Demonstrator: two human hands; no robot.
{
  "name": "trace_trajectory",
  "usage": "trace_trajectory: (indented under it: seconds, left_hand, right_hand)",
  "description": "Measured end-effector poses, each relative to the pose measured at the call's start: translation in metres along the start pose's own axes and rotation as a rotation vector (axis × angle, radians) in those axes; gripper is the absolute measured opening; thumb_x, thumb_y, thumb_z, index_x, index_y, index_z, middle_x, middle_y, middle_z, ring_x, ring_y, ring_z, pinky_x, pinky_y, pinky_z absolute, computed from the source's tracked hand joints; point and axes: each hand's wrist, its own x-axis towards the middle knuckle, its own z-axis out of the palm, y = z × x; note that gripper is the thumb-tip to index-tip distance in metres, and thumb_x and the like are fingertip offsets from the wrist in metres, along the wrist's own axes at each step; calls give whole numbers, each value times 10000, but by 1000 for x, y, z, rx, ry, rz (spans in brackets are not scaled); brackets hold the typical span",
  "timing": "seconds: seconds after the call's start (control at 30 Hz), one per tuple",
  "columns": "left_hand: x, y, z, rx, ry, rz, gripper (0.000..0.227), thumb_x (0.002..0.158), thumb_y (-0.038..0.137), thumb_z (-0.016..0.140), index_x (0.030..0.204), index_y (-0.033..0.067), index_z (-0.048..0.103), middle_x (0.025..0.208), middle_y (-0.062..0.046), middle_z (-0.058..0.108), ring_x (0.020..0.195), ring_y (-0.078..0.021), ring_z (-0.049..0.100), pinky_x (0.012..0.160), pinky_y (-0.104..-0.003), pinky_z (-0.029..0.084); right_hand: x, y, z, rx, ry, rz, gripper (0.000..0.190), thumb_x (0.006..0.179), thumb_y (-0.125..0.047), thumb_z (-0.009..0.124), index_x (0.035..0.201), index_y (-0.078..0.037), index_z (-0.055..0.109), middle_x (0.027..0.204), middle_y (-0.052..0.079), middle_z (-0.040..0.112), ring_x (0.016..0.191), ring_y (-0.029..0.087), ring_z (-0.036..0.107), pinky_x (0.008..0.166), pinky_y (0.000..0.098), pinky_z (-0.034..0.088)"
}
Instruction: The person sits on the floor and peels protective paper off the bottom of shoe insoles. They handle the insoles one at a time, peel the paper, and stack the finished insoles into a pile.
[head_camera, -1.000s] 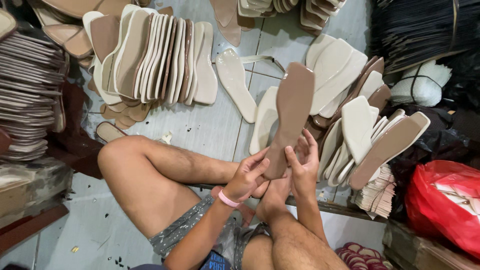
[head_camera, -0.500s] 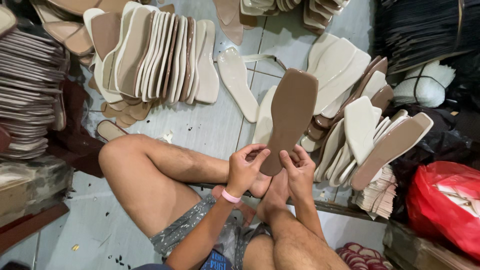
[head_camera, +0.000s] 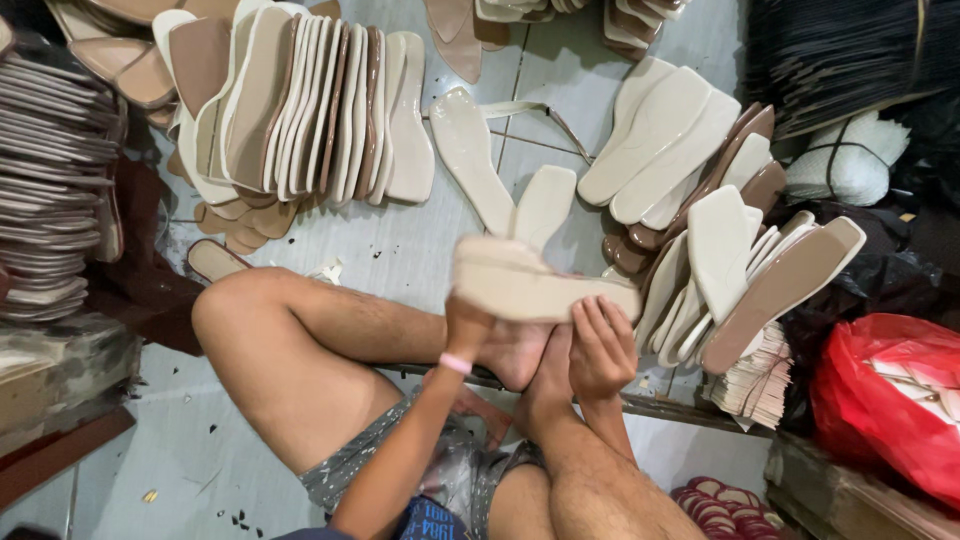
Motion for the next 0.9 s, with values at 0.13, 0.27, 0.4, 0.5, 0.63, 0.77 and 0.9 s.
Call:
trace_trajectory:
  seconds: [0.13,0.27,0.4,0.5,0.63,0.77,0.9]
  left_hand:
    - [31,-20,6,53,-21,-2,488,828,152,774,1248,-35,611,1117,-193,681,997,-292,668,859,-369,547]
    - [46,-25,28,223,-13,35,590,804,163,766,1308,-50,545,1160,-230,642,1041,-343,635,892,-407,526]
    - [45,-29,53,536,65,82,693,780,173,758,1368,-66,480,1204,-267,604,1086,-394,601,926,-446,504]
    - [43,-38,62,593,59,101,770,762,181,753,1413,-77,430,1236,-294,575,1119,-433,576,951,-475,488]
    - [28,-48,63,400,80,134,758,812,191,718,1449,-85,413,1246,-311,592,1114,-455,593,943,-484,500]
    - [12,-54,57,53,-76,-77,516,975,306,618,1357,-34,543,1117,-254,702,985,-387,682,878,-425,535]
    - [7,-59,51,-218,-210,-94,422,1076,347,494,1307,5,577,1184,-189,707,1075,-301,665,947,-350,510]
  right_hand:
    - [-1,-2,-5,-91,18,-88,224,859,51,730,1054,-32,800,1119,110,759,1121,331,707,1026,486,537]
    - [-5,4,1,-104,36,-77,227,864,69,740,1065,-25,792,1130,117,757,1125,331,711,1024,477,542]
    - [-22,17,13,89,27,258,207,899,44,762,1099,-7,764,1108,120,758,1086,279,720,985,375,568]
    - [-37,30,28,406,18,774,266,925,-6,763,1185,-2,706,1108,81,753,1010,176,720,915,296,562]
    - [-46,61,52,880,-57,1031,345,994,-52,669,1317,39,590,1228,63,691,1115,137,655,979,280,518]
    - [-47,84,80,1193,-165,1269,330,1018,-126,606,1318,12,600,1242,69,671,1108,149,623,973,300,497]
    - [-47,78,90,1248,-250,1257,374,1047,-151,585,1392,-12,547,1312,78,613,1184,148,584,1030,306,465]
